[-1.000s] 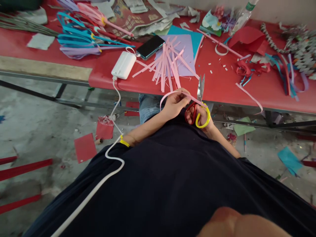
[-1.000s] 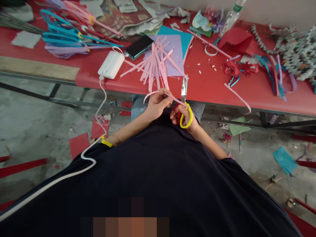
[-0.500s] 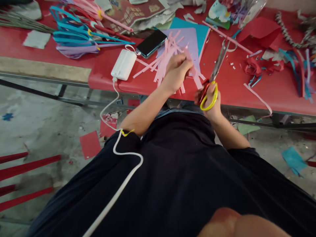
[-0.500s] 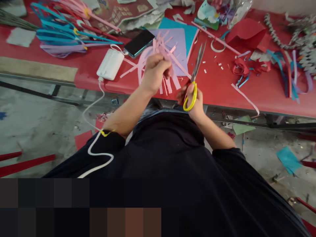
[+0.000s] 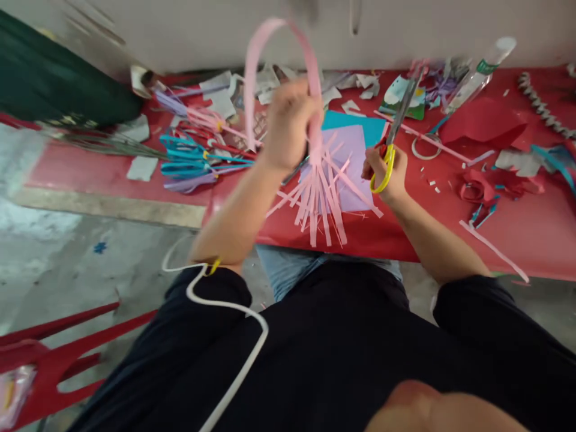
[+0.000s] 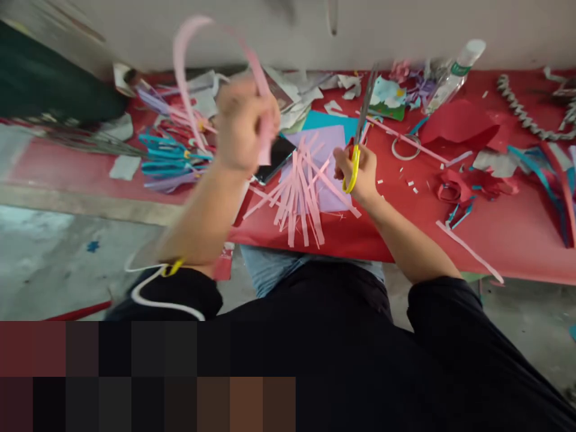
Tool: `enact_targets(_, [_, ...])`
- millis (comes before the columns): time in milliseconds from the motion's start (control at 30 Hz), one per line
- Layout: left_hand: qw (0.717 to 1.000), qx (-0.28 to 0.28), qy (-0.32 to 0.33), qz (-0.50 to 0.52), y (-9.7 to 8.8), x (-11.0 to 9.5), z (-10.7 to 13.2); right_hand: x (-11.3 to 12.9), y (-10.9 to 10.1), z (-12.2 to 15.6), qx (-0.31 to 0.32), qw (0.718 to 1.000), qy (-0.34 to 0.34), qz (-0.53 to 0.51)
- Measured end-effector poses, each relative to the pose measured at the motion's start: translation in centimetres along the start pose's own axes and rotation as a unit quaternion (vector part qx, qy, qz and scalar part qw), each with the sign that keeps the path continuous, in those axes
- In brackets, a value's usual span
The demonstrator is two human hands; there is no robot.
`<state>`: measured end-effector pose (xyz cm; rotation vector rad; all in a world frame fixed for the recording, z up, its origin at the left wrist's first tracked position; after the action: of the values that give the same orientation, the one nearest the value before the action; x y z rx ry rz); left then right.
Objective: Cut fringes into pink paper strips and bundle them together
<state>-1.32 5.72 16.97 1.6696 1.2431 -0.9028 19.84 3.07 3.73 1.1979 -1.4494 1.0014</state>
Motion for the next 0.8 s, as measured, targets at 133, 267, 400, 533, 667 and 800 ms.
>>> enact_targets(133, [0.998,0.051,-0.005,-0.026,4.6,9.9,0.8,-1.9,-0.6,0.7,-0.002,0.999,0.035,-0.030])
enact_targets(267, [0.991,0.037,-0.122,-0.030,5.0,17.6,3.2,-3.2,-1.2,1.0,-0.048,0.996,0.062,-0.048])
enact_targets(400, [0.981,0.019,-0.191,-0.021,3.3,19.6,4.5,-4.4,-1.0,1.1,-0.049,0.993,0.110,-0.005])
enact_targets(533, [0.977,0.019,-0.210,-0.016,3.1,19.8,4.8,-5.4,-0.5,1.2,-0.009,0.990,0.141,-0.027])
enact_targets(667, [0.974,0.037,-0.225,-0.004,3.9,20.4,5.2,-6.1,-0.6,1.3,-0.006,0.988,0.147,-0.041])
enact_targets(800, [0.974,0.026,-0.224,0.006,3.7,20.3,5.1,-6.6,-0.6,1.0,-0.003,0.991,0.133,-0.011])
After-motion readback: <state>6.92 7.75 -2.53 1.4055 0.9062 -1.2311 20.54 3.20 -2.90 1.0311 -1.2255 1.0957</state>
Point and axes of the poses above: each hand's wrist, its own z-axis away from the middle knuckle, its own y-axis out of the palm, x = y × z, the point moved 10 cm from there along -z, towards the middle knuckle, and after that the axes turned 11 degrees about z, right-handed, at the moved point
